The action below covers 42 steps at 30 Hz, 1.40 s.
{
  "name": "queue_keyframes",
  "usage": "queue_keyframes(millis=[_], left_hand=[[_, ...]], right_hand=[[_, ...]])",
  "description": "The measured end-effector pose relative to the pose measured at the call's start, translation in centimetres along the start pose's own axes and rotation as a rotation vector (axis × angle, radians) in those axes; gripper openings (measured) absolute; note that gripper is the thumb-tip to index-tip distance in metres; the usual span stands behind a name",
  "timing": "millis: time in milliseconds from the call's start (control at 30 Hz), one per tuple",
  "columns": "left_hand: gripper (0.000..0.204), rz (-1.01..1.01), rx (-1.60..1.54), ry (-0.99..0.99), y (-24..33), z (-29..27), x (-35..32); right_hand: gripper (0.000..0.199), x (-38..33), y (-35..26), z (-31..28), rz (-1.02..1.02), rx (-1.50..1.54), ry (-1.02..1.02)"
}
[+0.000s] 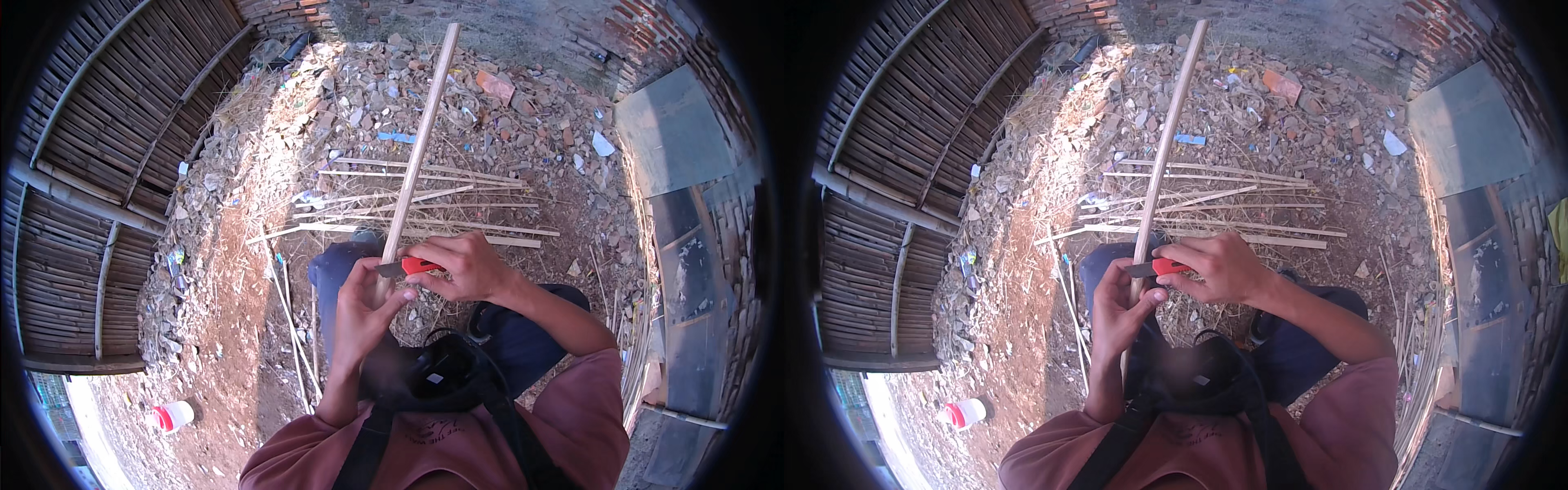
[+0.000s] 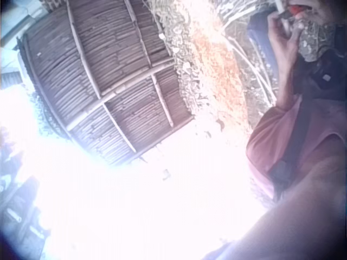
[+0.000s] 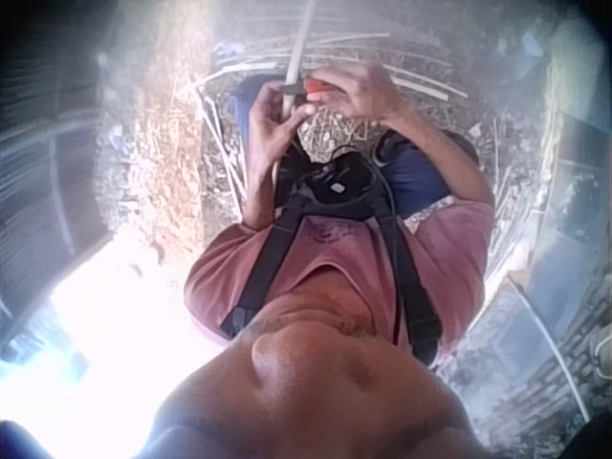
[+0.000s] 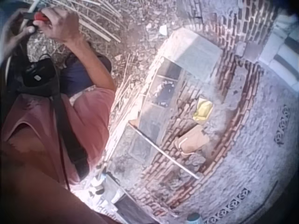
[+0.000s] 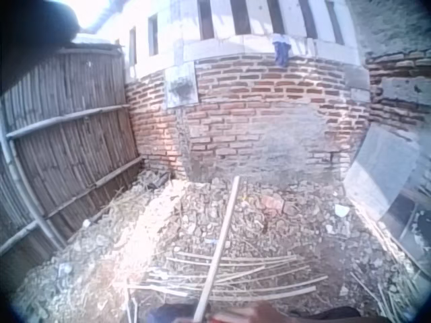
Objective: The person shaves a thin wooden stick with a utility knife while sitting on the ground. They move the knife repeatedly along the length of the wood to smooth it.
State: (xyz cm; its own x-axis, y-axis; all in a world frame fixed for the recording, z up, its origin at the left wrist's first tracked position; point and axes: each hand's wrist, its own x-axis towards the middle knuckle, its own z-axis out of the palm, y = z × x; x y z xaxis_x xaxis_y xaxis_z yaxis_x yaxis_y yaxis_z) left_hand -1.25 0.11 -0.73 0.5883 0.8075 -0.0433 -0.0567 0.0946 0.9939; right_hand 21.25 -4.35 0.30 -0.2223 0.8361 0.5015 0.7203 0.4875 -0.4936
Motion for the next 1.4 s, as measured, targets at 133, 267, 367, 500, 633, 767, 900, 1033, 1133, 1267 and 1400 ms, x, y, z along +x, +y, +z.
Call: queue_keyframes(millis=[133, 267, 367, 500, 633, 767, 900, 1033, 1133, 1267, 1400], left_hand=[[0.035, 0.022, 0.052, 0.084, -0.3, 0.5, 0.2], [0.032, 0.017, 0.181, 0.098, 0.1, 0.2, 0.2], [0.032, 0.044, 0.156, 0.117, 0.1, 0.4, 0.3], [0.033, 0.056, 0.126, 0.125, 0.0, 0.5, 0.2], [0.03, 0.054, 0.136, 0.176, 0.1, 0.7, 0.2], [0.025, 0.079, 0.175, 0.162, -0.6, 0.3, 0.3], [0.023, 0.031, 0.147, 0.172, -0.9, 0.6, 0.1], [0.026, 0.058, 0.119, 0.261, -0.5, 1.1, 0.1], [0.027, 0.093, 0.131, 0.264, -0.1, 1.4, 0.2], [0.027, 0.099, 0.123, 0.238, -0.9, 1.1, 0.2], [0.024, 0.083, 0.184, 0.214, -1.2, 0.9, 0.1]], right_hand=[[0.035, 0.1, -0.4, -0.1, 0.035, -0.016, -0.011], [0.036, -0.1, -0.5, 0.2, 0.059, -0.02, 0.015], [0.036, -0.1, -0.3, 0.1, 0.037, -0.038, 0.026], [0.036, -0.3, -0.1, 0.5, 0.025, -0.062, 0.02], [0.036, -0.3, -0.3, 0.8, 0.002, -0.1, 0.075], [0.036, -0.3, -0.6, 1.0, -0.003, -0.141, 0.103], [0.036, -0.3, -0.7, 1.0, -0.007, -0.164, 0.14], [0.036, -0.3, -0.8, 1.0, 0.032, -0.15, 0.114], [0.034, -0.3, -0.4, 1.0, 0.043, -0.094, 0.097], [0.031, -0.1, -0.5, 0.6, 0.046, -0.054, 0.079], [0.03, -0.3, -0.6, 1.0, 0.051, -0.093, 0.1]])
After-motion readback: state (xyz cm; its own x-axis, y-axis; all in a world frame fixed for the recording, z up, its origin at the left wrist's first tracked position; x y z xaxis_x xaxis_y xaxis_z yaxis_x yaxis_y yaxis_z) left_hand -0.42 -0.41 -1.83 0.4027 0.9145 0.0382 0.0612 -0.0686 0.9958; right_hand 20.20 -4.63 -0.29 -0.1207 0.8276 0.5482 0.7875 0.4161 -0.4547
